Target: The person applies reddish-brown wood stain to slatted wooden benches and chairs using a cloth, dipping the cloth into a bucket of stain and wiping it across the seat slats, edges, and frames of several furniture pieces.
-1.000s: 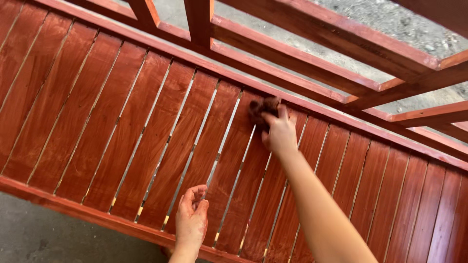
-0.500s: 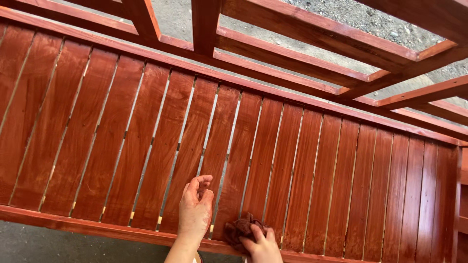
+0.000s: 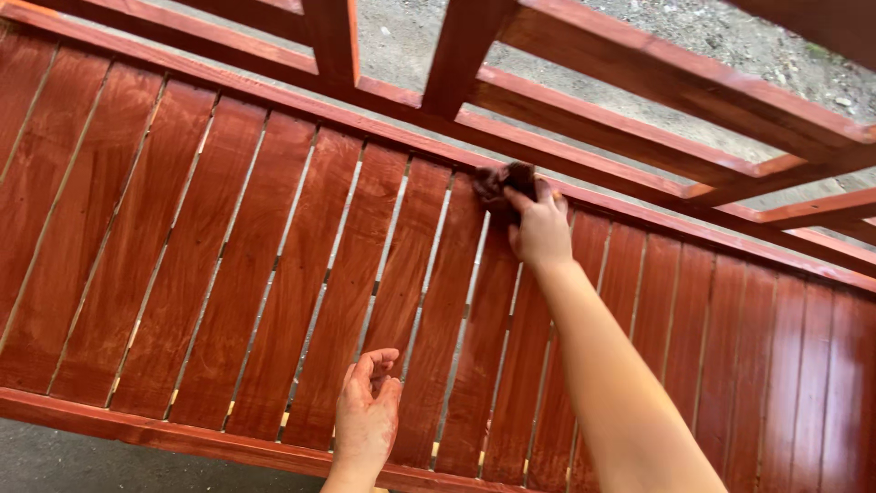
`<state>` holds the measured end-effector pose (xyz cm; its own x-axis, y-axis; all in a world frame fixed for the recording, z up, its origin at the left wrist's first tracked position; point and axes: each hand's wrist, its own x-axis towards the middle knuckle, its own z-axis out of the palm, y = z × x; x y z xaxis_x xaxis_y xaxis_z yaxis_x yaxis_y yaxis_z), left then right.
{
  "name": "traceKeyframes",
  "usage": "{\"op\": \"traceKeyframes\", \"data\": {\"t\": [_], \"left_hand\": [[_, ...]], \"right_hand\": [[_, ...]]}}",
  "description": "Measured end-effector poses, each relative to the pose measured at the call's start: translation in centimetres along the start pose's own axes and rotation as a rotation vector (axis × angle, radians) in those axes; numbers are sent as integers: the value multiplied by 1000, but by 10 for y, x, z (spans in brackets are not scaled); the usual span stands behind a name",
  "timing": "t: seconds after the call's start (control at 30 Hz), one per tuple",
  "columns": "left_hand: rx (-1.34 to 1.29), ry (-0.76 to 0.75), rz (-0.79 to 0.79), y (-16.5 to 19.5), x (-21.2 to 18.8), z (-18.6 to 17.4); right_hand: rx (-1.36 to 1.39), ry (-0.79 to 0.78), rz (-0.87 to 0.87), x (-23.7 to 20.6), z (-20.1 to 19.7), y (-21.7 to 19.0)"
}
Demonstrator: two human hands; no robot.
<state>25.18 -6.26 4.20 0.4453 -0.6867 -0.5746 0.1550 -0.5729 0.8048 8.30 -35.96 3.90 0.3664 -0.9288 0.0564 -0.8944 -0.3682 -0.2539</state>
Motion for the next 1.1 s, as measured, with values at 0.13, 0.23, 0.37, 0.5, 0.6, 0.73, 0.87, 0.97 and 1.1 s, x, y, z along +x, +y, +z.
{"op": "traceKeyframes", "data": {"t": [0.13,0.23,0.37,0.5,0.6,0.73,0.87,0.97,1.1], "left_hand": [[65,47,11,-20,6,-25],[25,32,-31,-26,5,-35],[-22,6,1,-12,5,-36],[-22,-34,-41,15,2,-34],[-38,-89,-61,34,0,-28],[28,-123,-26,49,0,-19],[-28,-108,-25,52,-2,-10],[-29,-88,-12,51,-2,-7],[1,-21,-21,49,13,-15]], "right_hand": [[-35,-77,132,9,24,-2],[13,-170,65,-32,22,1],[31,-204,36,-141,22,-21],[-35,-412,67,-265,29,-55],[3,-518,136,-343,41,-71],[88,-629,115,-371,54,-68],[159,-903,272,-336,26,-61],[391,-657,410,-289,-21,-68],[449,-159,-11,-156,-38,-70]]}}
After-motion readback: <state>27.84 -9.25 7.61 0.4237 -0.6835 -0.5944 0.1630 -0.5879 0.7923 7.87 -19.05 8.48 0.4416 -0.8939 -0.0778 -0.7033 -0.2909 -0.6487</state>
